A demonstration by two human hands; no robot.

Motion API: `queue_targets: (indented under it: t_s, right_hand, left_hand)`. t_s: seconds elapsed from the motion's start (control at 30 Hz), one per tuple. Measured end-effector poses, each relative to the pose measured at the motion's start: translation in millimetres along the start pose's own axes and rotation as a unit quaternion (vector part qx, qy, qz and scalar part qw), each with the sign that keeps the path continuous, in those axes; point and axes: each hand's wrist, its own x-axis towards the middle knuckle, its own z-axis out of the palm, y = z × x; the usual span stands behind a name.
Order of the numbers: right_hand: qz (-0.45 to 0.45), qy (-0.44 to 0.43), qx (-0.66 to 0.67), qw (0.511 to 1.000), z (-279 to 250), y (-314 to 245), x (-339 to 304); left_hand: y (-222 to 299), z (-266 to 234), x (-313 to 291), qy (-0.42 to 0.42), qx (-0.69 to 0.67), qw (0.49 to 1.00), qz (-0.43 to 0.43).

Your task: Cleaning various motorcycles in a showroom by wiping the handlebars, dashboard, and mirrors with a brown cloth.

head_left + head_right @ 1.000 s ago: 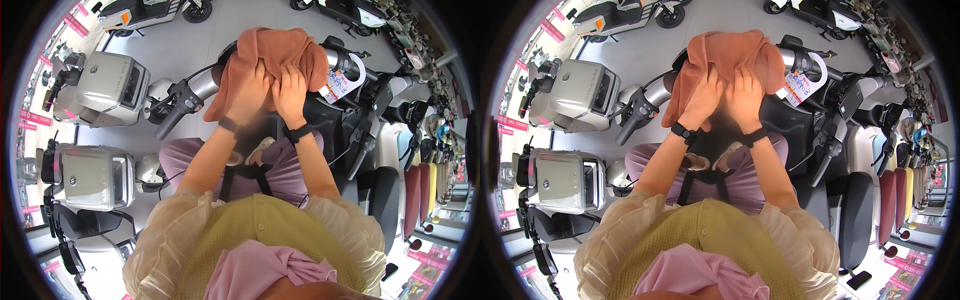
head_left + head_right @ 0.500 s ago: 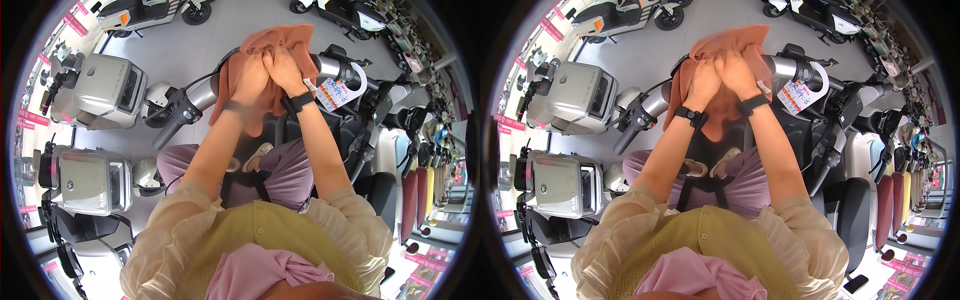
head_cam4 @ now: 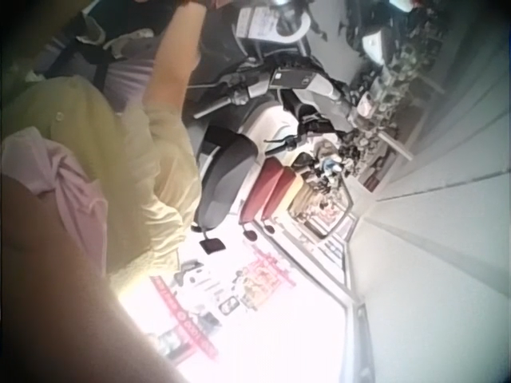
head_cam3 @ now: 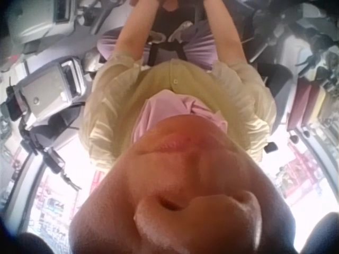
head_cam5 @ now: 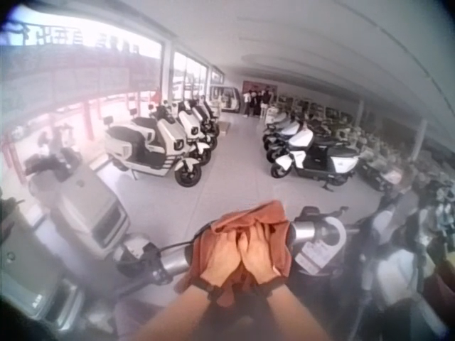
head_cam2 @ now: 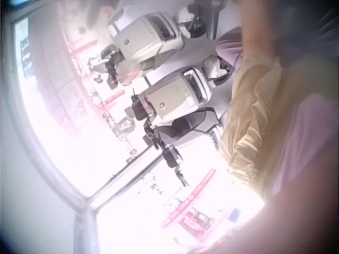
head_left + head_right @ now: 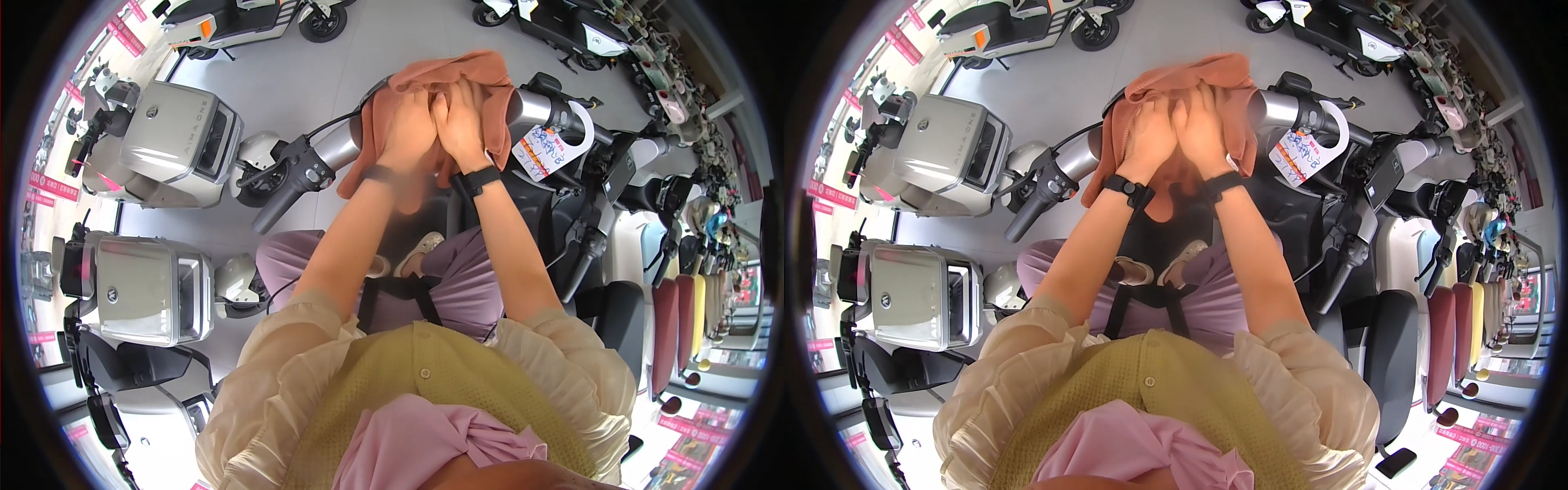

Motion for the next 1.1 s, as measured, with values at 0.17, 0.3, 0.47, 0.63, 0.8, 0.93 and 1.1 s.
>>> queue_targets:
  t_s: [0.17,0.3,0.47,0.63,0.8,0.93,1.1]
  right_hand:
    - [0.05,0.003,-0.023,0.998,-13.9,-14.9,-51.9]
    - [0.047,-0.081,0.004,0.996,-23.1,10.7,-90.0]
    - [0.021,0.061,-0.018,0.998,-12.9,20.5,-80.4]
    - [0.136,-0.003,0.068,0.988,-7.4,24.3,-7.7]
    - [0.043,-0.022,0.003,0.999,-4.2,65.8,44.4]
    - [0.054,-0.181,-0.03,0.982,-9.0,46.3,80.1]
    - [0.255,-0.331,0.17,0.893,-28.7,52.0,103.5]
  left_hand:
    - [22.7,-21.6,-39.9,-0.093,0.115,0.989,-0.018]
    - [11.2,-9.0,-60.9,-0.011,0.177,0.96,0.216]
    - [21.3,-3.9,-41.8,0.011,-0.169,0.983,0.071]
    - [3.3,16.3,-6.5,-0.058,-0.117,0.986,0.107]
    - [13.1,26.1,24.1,-0.123,-0.043,0.987,0.091]
    - [-0.8,27.6,31.7,-0.091,0.018,0.993,0.073]
    - [6.9,29.8,27.0,-0.03,0.043,0.995,0.085]
